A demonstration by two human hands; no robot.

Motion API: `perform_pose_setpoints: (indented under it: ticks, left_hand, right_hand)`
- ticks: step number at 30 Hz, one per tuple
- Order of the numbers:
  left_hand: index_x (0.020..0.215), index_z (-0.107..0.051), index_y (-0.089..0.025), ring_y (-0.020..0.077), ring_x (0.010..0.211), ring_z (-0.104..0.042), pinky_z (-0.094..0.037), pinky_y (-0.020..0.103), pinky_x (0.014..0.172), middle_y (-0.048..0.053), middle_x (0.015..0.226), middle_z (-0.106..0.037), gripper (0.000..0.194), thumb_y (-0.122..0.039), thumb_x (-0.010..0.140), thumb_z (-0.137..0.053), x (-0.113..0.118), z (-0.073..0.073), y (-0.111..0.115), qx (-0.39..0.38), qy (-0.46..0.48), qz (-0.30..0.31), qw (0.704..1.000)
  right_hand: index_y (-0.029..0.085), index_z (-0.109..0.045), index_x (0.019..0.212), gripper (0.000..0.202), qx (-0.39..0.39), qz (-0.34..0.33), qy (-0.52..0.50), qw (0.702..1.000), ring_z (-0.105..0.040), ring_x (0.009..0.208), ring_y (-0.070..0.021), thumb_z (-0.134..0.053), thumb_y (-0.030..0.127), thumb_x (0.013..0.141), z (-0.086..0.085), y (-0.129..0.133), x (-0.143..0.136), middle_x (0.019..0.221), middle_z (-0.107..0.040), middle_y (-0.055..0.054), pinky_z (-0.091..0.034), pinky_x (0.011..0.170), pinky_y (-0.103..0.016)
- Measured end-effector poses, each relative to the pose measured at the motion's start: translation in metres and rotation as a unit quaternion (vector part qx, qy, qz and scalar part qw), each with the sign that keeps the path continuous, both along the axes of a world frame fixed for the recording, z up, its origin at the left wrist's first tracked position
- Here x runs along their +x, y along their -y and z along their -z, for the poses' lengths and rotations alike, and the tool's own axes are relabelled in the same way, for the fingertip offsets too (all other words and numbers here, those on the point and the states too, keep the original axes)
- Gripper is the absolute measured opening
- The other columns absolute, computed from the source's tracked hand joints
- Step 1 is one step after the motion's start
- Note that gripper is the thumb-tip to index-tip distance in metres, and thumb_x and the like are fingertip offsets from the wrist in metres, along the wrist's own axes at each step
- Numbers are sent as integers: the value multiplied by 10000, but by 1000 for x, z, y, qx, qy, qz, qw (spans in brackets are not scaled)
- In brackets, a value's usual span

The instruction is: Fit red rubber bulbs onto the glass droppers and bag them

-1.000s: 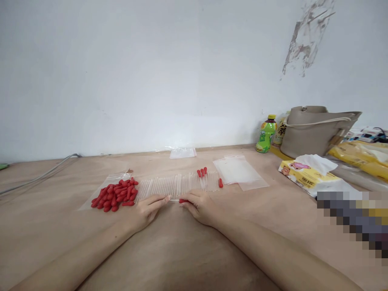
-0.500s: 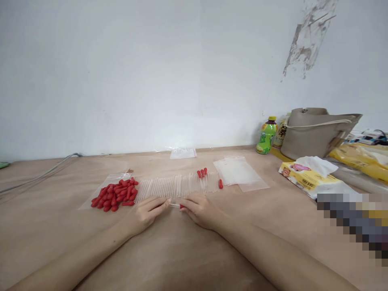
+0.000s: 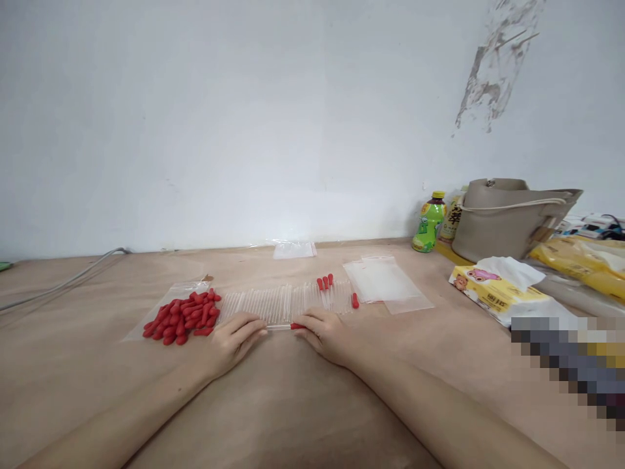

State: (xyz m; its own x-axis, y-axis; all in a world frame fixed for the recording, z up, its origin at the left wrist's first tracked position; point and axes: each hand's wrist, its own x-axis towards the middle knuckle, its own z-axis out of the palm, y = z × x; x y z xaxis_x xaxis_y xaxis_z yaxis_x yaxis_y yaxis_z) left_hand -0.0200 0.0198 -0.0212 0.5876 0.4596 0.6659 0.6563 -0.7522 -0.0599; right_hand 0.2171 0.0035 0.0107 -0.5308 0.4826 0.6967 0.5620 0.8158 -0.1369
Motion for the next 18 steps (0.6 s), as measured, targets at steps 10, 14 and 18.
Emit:
perform_pose_setpoints:
  ticks: [10,14,18]
  left_hand:
    - [921,-559,-160,143,652,-561,-461,262,606,35,746,-611,116,-202,844,-483,0,1,1,8,-1,12,1000]
    - [909,-560,-162,141,648,-565,-462,255,599,35,733,-608,125,-222,854,-465,1,0,2,6,-18,10,1000]
    - [900,-560,-165,139,657,-565,-465,249,607,35,726,-602,146,-235,867,-437,2,2,3,-5,-27,5,1000]
  right_hand:
    - [173,-592,852,175,-1,-71,-53,996,-565,644,-130,-428,234,849,35,-23,-7,713,-619,-51,-468,590,-224]
    - [167,-579,877,153,4,-72,-37,997,-555,668,-125,-442,228,843,41,-27,-7,749,-612,-51,-461,605,-226]
    - [165,-582,847,132,7,-51,-24,998,-555,665,-127,-462,218,833,33,-22,-6,735,-612,-50,-458,613,-224]
